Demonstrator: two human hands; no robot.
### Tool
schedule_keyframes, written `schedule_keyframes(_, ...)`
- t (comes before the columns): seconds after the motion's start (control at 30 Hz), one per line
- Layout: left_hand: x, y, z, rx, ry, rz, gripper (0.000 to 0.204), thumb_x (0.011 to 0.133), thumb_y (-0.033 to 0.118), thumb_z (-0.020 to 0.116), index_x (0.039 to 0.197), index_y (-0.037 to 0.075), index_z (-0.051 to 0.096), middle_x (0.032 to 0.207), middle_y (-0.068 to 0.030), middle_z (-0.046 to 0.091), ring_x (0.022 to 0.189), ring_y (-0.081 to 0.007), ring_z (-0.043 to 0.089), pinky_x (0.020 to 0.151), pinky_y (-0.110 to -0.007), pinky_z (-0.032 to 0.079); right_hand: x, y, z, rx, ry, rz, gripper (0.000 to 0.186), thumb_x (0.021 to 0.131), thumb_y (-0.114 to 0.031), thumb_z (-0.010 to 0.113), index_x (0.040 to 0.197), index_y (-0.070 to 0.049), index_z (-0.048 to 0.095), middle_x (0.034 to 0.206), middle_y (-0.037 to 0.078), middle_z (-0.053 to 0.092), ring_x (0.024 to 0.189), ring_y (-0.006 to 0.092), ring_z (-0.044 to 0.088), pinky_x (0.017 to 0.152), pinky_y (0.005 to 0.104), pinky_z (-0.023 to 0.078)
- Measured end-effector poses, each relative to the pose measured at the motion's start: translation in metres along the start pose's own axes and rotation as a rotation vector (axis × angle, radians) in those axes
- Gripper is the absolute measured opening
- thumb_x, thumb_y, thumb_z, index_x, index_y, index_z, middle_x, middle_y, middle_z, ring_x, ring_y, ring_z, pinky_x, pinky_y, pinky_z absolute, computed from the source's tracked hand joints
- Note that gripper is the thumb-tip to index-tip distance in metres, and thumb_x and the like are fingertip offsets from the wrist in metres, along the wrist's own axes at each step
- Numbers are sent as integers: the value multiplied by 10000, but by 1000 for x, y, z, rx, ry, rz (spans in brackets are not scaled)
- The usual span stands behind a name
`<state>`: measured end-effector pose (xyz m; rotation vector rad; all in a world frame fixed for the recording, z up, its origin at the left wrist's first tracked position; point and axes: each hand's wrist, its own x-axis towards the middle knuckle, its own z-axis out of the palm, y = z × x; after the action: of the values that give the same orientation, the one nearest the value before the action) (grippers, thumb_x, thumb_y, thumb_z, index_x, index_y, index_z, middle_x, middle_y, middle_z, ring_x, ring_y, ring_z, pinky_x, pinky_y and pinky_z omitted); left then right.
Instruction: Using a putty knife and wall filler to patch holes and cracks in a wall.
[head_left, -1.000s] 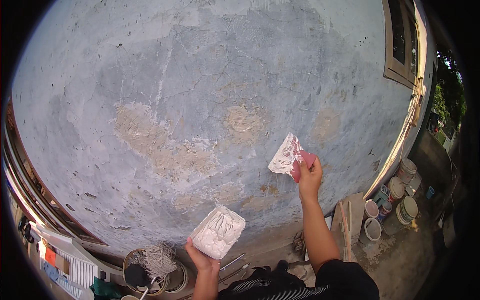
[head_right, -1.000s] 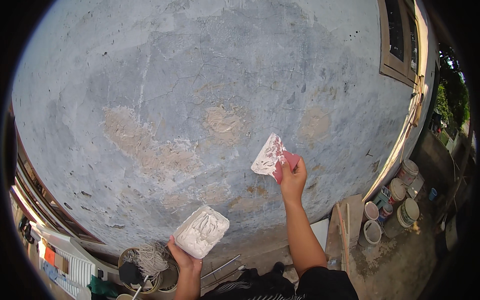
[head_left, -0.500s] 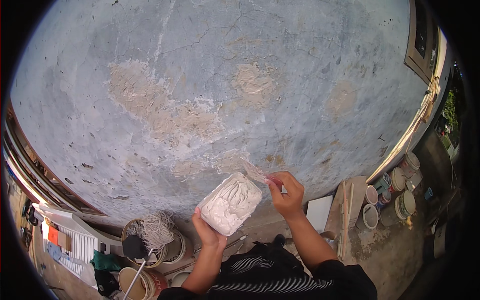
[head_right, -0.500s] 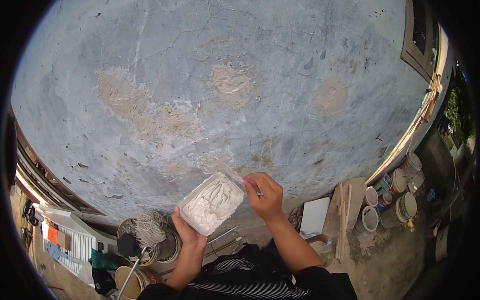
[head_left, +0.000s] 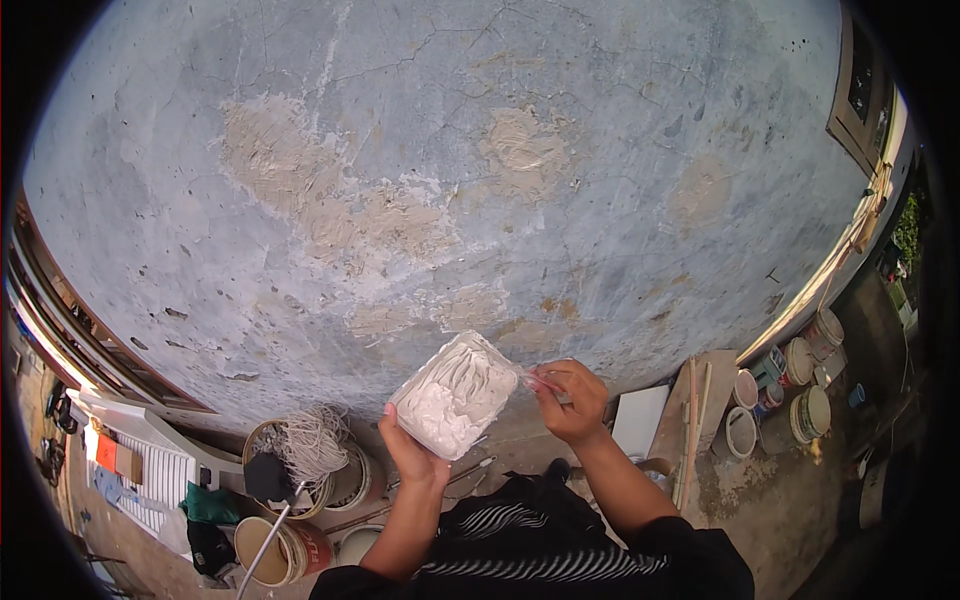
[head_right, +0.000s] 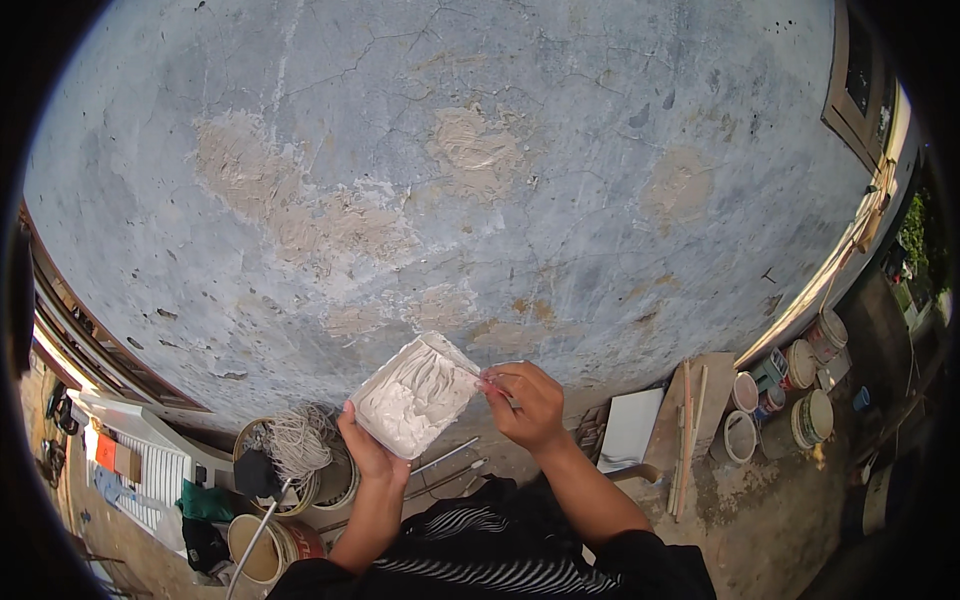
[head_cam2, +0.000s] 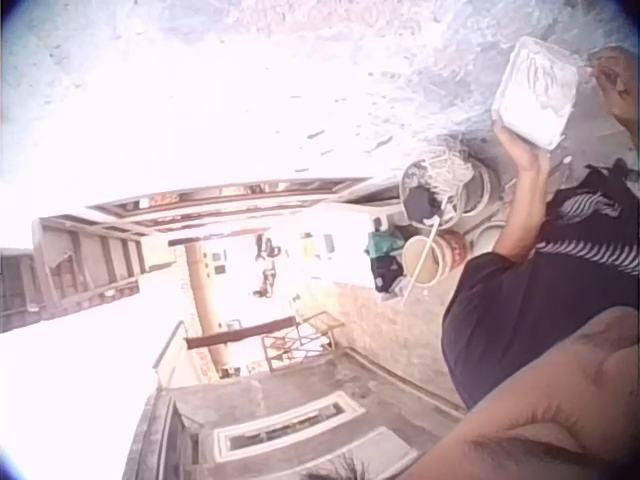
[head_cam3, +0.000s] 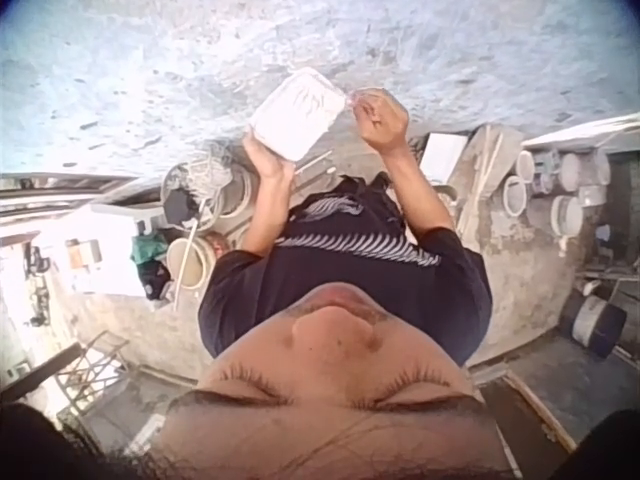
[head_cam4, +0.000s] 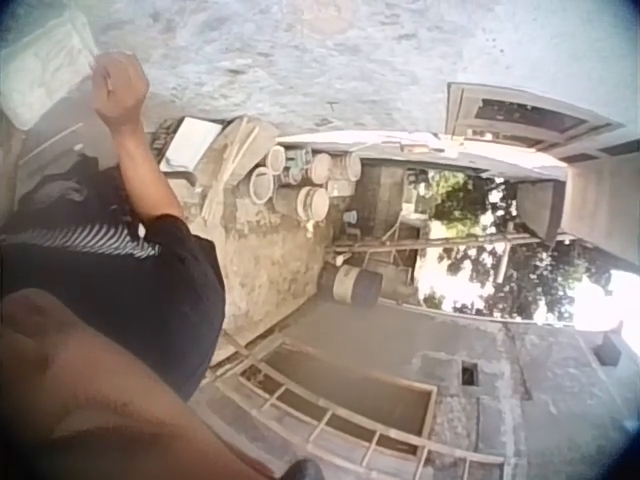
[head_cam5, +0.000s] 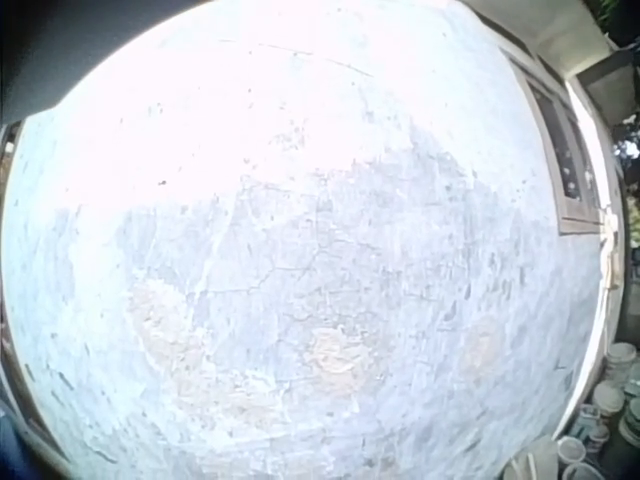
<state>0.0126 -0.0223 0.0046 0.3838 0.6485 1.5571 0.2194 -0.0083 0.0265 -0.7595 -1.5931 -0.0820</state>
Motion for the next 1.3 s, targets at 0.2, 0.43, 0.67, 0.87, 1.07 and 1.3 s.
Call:
schedule_keyframes(0.2,2,-1,-7,-15,-22,27,707,952,537,402,1381,-20,475,1372,-178,556,1243,-327,558,1058,-434,437,-3,4,-9,50,211,355,107,848,27,706,899,0,616,887,79,684,718,148,630,663,261,511)
schedule_keyframes(0.43,12,5,-21,-183,-158,-42,770,922,584,412,1399,-18,466,1404,-195,528,1263,-380,532,1091,-488,404,11,33,-27,367,280,685,98,984,-74,612,1051,-14,575,918,11,640,803,53,593,732,217,501)
schedule_keyframes(0.67,17,15,-22,-283,-209,-240,794,926,594,449,1430,-19,439,1421,-223,508,1271,-410,520,1083,-549,406,40,48,-28,635,-17,678,144,1001,-101,592,1109,-10,562,982,24,662,879,69,608,780,242,509)
schedule_keyframes(0.87,19,15,-23,-364,-275,-373,814,942,611,442,1443,-29,418,1445,-254,475,1285,-445,504,1071,-602,399,56,50,-21,624,-261,650,122,985,-107,616,1053,-23,557,919,-6,616,816,41,536,708,226,457)
schedule_keyframes(1.07,23,17,-28,-345,-275,-398,806,951,590,440,1447,-45,400,1443,-263,472,1288,-458,494,1076,-601,393,73,43,-30,533,-428,548,101,955,-91,641,994,-23,578,837,-4,604,736,48,495,644,228,417)
schedule_keyframes(1.3,26,15,-29,-336,-245,-379,802,955,584,436,1443,-50,396,1444,-265,468,1290,-454,492,1083,-596,387,71,33,-31,319,-391,465,99,915,-59,658,984,-12,605,745,38,604,665,79,503,619,251,421)
